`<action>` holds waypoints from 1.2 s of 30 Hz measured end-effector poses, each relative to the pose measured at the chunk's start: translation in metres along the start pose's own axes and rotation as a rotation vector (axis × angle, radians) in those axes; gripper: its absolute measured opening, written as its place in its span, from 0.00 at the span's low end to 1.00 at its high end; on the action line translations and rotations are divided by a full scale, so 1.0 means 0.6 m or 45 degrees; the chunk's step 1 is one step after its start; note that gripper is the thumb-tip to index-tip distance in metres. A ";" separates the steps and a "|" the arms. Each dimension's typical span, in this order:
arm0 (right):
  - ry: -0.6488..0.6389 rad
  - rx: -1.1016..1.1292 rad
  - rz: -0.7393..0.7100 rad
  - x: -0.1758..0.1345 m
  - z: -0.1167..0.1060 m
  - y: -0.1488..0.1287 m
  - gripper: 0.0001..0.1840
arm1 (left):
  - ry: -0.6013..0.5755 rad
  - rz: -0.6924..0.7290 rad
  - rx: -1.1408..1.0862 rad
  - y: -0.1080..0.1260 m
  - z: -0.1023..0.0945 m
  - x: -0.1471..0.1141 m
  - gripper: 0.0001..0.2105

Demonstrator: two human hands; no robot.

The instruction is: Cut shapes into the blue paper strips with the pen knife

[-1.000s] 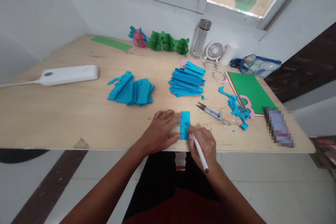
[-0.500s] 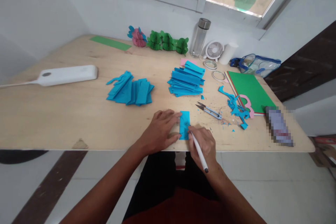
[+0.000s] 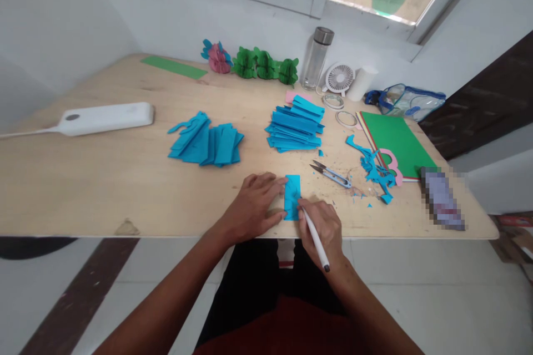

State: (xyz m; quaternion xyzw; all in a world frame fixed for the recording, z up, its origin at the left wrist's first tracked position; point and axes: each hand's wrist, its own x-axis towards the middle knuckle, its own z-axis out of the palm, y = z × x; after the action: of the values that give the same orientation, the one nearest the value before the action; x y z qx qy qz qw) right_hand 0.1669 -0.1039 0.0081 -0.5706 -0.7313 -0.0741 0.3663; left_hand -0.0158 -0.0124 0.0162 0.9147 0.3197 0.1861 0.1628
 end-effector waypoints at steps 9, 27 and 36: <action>-0.010 0.004 -0.001 0.001 -0.001 0.000 0.12 | 0.003 0.001 0.012 -0.001 0.001 0.000 0.25; 0.015 0.018 0.006 0.003 -0.001 -0.002 0.12 | -0.007 0.001 0.025 0.000 0.000 0.000 0.26; 0.010 0.011 -0.004 0.000 0.000 0.000 0.12 | -0.018 -0.018 -0.012 0.000 -0.001 0.000 0.26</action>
State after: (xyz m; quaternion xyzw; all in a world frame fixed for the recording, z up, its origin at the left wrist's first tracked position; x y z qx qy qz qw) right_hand 0.1668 -0.1036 0.0082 -0.5675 -0.7312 -0.0736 0.3714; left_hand -0.0160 -0.0125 0.0168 0.9129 0.3242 0.1801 0.1705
